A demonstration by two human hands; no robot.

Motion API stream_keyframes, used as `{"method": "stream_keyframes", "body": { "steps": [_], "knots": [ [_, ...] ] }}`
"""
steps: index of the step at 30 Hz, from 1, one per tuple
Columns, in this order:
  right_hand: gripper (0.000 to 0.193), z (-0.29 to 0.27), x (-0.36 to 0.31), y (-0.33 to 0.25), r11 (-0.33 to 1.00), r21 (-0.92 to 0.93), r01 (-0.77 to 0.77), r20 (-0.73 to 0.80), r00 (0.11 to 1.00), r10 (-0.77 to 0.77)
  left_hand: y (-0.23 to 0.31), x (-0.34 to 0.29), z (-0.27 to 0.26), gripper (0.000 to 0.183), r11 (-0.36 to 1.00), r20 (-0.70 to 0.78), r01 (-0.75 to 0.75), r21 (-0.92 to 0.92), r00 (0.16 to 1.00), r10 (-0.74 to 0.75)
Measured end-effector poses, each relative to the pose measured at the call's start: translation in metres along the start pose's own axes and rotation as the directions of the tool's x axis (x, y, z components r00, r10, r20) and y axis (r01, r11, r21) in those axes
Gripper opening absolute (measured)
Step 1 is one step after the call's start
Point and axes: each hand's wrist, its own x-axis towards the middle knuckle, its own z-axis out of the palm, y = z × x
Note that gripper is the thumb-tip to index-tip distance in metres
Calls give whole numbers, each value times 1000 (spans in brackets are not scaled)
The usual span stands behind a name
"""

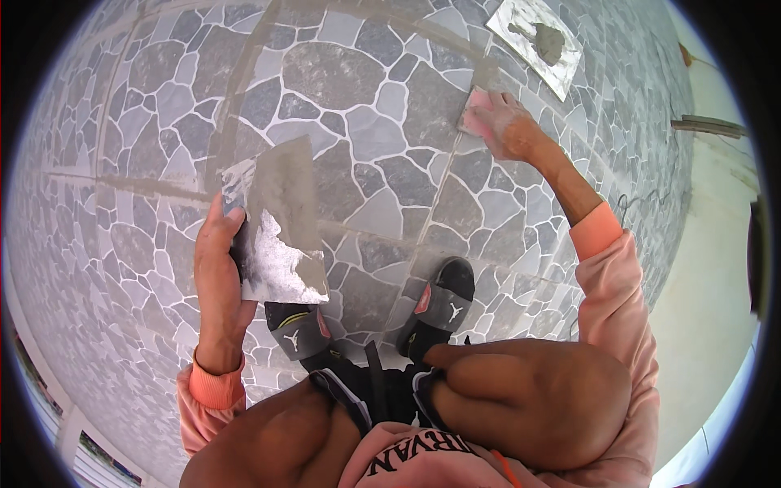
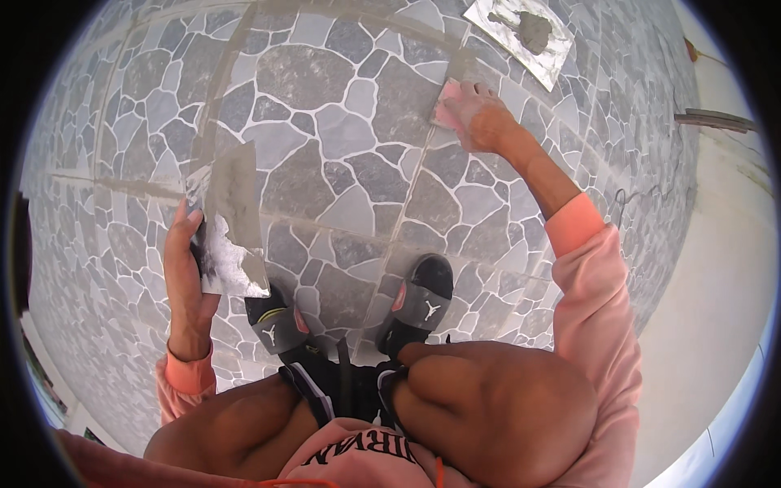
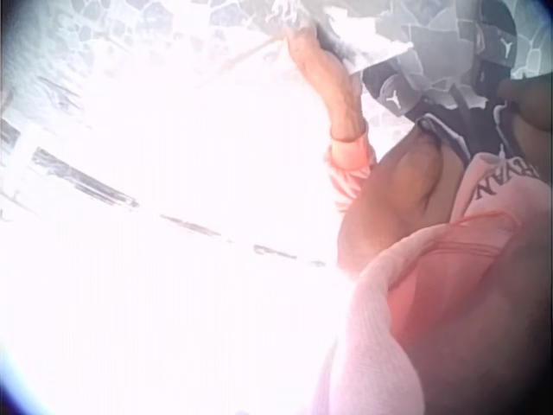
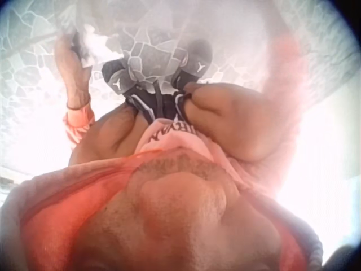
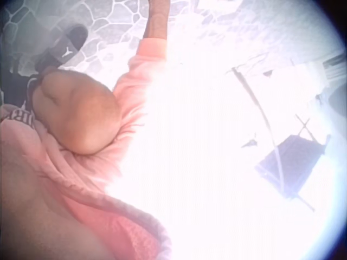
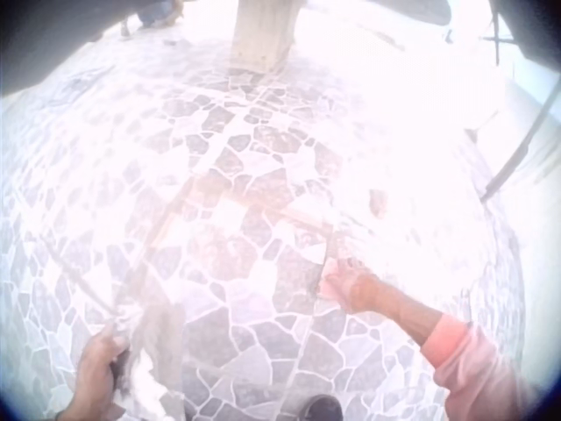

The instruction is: The person uses two putty knives to mix a grey substance on a board and then spreads the mixture into the gaps between floor tiles while crouching on the floor.

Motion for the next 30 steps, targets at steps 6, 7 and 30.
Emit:
{"method": "stream_keyframes", "body": {
  "steps": [6,7,30],
  "knots": [
    [35,-18,-12,-19,998,58,32,-126,992,-25,-4,-3,-8,52,999,-89,22,28,996,-20],
    [35,-11,-16,-20,998,59,29,-118,993,-22,-5,-2,-5,52,999,-88,30,27,996,-28],
    [34,4,-78,-93,998,64,24,-69,997,-19,-6,-3,4,55,1000,77,24,12,997,-25]
  ]
}}
